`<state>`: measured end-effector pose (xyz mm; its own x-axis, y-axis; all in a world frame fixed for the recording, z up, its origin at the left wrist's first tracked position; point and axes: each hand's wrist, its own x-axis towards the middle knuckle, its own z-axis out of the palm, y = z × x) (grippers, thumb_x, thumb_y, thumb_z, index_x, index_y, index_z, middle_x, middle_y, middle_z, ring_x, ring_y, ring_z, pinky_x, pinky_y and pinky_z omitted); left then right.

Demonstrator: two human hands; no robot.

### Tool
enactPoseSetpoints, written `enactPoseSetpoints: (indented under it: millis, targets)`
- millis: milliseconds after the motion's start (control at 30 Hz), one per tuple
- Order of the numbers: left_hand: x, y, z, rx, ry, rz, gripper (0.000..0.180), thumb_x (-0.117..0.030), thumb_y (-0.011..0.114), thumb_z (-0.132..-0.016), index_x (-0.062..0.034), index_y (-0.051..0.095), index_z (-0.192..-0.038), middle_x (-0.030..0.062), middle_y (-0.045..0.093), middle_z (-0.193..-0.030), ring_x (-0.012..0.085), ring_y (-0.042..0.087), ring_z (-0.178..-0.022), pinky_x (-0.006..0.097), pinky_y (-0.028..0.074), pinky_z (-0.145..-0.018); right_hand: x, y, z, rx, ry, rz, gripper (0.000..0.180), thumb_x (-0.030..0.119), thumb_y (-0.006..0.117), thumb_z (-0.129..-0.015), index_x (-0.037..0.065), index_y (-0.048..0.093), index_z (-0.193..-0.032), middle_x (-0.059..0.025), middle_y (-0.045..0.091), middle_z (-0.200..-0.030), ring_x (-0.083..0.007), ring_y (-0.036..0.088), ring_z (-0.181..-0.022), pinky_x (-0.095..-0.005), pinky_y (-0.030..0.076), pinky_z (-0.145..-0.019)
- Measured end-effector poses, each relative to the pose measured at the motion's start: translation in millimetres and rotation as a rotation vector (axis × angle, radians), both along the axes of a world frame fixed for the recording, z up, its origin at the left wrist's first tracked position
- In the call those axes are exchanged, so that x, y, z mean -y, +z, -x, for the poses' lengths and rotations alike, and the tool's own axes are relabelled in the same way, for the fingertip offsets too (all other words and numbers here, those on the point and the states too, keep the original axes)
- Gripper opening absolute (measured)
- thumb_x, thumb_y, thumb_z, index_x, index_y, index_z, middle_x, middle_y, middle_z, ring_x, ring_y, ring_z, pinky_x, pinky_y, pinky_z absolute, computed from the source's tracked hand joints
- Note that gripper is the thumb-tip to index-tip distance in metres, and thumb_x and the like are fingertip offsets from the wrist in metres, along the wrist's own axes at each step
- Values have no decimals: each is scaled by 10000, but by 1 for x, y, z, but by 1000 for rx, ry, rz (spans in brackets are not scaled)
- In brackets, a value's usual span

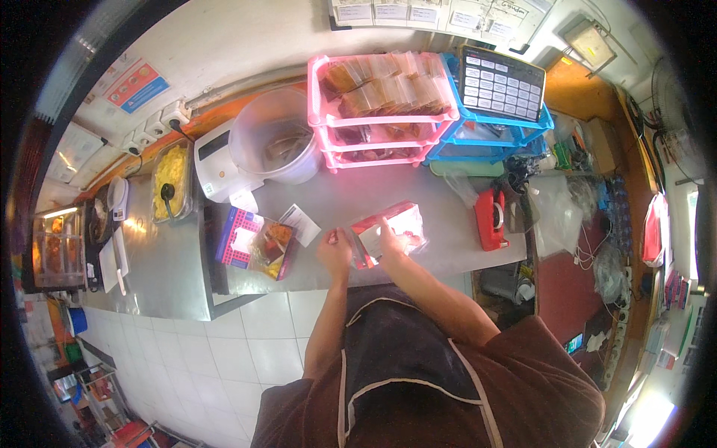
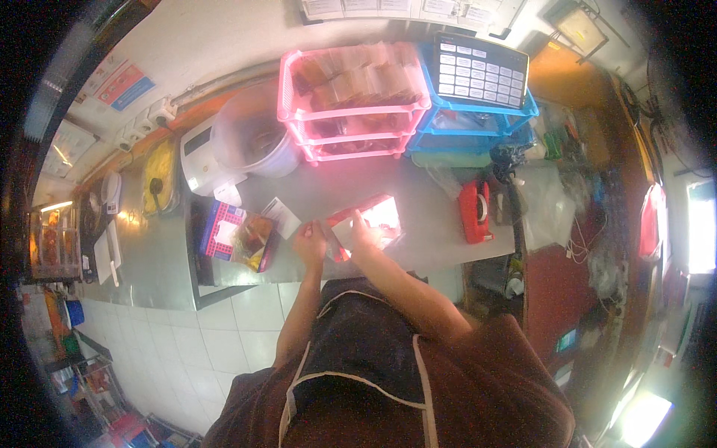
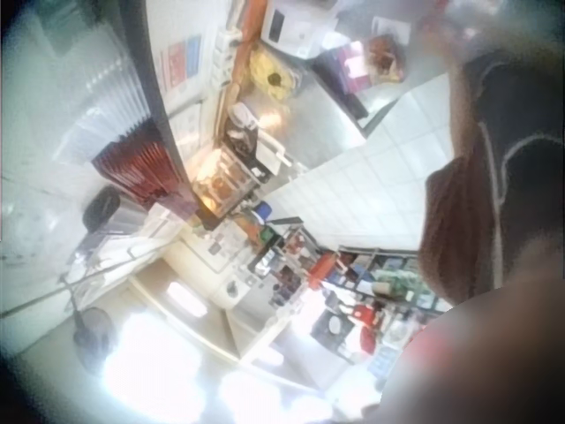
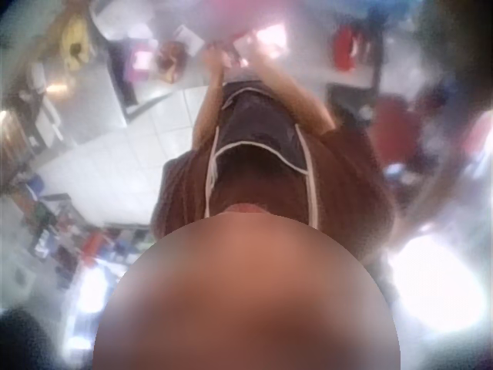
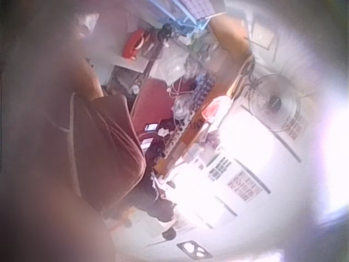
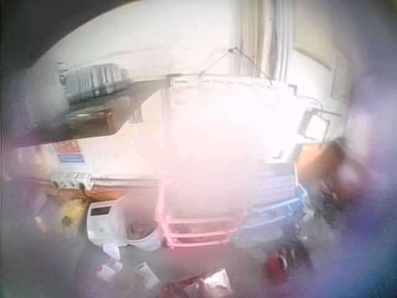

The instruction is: The person packs multiple small food items into plastic bags at a counter. They open boxes, place items into bags, seal them, and write on paper slips. The person also uses a tablet and a tape dispenser during the process.

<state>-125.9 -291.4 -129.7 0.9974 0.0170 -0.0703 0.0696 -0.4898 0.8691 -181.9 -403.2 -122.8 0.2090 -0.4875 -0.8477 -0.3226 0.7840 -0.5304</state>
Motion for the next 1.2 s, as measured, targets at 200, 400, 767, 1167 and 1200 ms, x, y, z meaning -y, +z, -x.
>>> enactPoseSetpoints:
  millis: [200,400,767,1167,1200]
  targets:
    - [-7,-17,3,-108,-51,251,275,-246,646,-937,17,719,-909,110,690,-733,190,647,-665,363,492,-630,1,8,0,151,0,-97,685,529,658,-923,105,475,-1428,-91,618,-1279,-302,624,-1160,-496,504,-984]
    - [-15,-32,13,-137,-278,518,200,-153,618,-895,4,633,-772,69,608,-707,144,555,-633,340,429,-567,9,-19,-5,93,41,-129,661,508,666,-921,100,490,-1410,-100,620,-1280,-305,633,-1142,-490,515,-971]
    - [-7,-1,1,345,-135,-20,109,-58,701,-738,-19,605,-703,130,597,-768,268,595,-652,387,453,-593,5,-26,-4,30,-43,45,546,408,669,-934,59,525,-1329,-138,641,-1222,-312,675,-1019,-476,553,-883]
    - [-27,-7,41,-215,-513,-283,259,-96,714,-757,26,579,-941,217,614,-927,375,626,-837,465,498,-756,9,-67,-27,304,-10,-290,473,353,666,-941,37,552,-1275,-157,659,-1185,-318,699,-963,-481,566,-847]
    - [-29,-9,44,-166,-509,-208,281,-96,718,-750,27,574,-958,223,617,-935,377,625,-844,463,496,-758,7,-65,-27,287,-15,-295,473,355,666,-941,38,553,-1274,-156,660,-1185,-319,698,-968,-484,564,-851]
